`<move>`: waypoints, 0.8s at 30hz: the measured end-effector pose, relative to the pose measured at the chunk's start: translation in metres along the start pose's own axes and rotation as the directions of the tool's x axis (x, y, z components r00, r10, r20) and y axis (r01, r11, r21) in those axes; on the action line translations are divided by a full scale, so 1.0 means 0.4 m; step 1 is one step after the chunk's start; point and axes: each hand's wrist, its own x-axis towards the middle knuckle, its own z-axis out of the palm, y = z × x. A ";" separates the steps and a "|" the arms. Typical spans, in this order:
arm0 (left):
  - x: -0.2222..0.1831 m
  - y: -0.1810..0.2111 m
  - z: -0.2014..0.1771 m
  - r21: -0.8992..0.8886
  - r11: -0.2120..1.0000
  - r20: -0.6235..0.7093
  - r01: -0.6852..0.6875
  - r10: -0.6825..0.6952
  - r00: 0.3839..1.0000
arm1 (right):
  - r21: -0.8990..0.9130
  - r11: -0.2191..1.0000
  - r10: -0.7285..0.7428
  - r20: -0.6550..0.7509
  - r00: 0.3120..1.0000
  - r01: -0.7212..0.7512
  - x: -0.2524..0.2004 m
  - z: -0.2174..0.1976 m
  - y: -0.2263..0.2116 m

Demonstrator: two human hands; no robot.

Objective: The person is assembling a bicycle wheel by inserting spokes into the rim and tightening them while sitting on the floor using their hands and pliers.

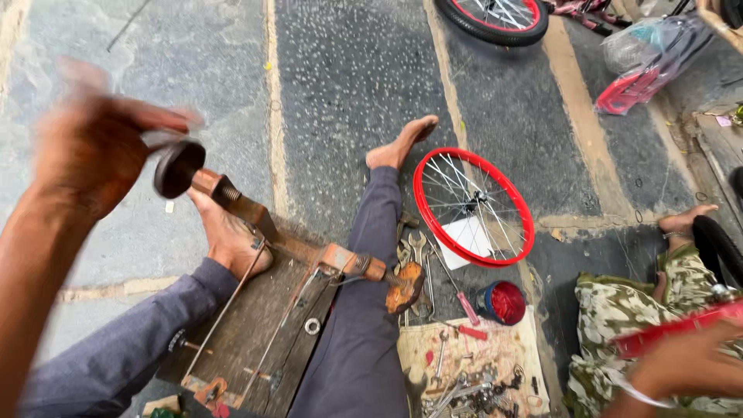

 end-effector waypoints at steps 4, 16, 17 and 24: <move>0.052 -0.032 0.068 0.734 0.574 -0.252 0.362 -0.265 0.931 | 0.099 0.989 -0.141 0.362 0.922 0.113 -0.243 0.215 -0.117; 0.003 0.130 -0.035 -0.004 0.985 0.091 -0.170 0.170 0.981 | -0.120 0.856 -0.107 0.910 0.400 0.502 -0.594 0.665 -0.002; -0.017 0.100 -0.054 0.020 0.991 0.081 -0.136 0.134 0.988 | -0.116 0.833 -0.143 0.899 0.413 0.541 -0.589 0.676 -0.007; 0.055 0.010 -0.053 0.408 0.909 -0.002 -0.084 0.093 0.996 | -0.069 0.798 -0.196 0.910 0.366 0.599 -0.549 0.713 0.001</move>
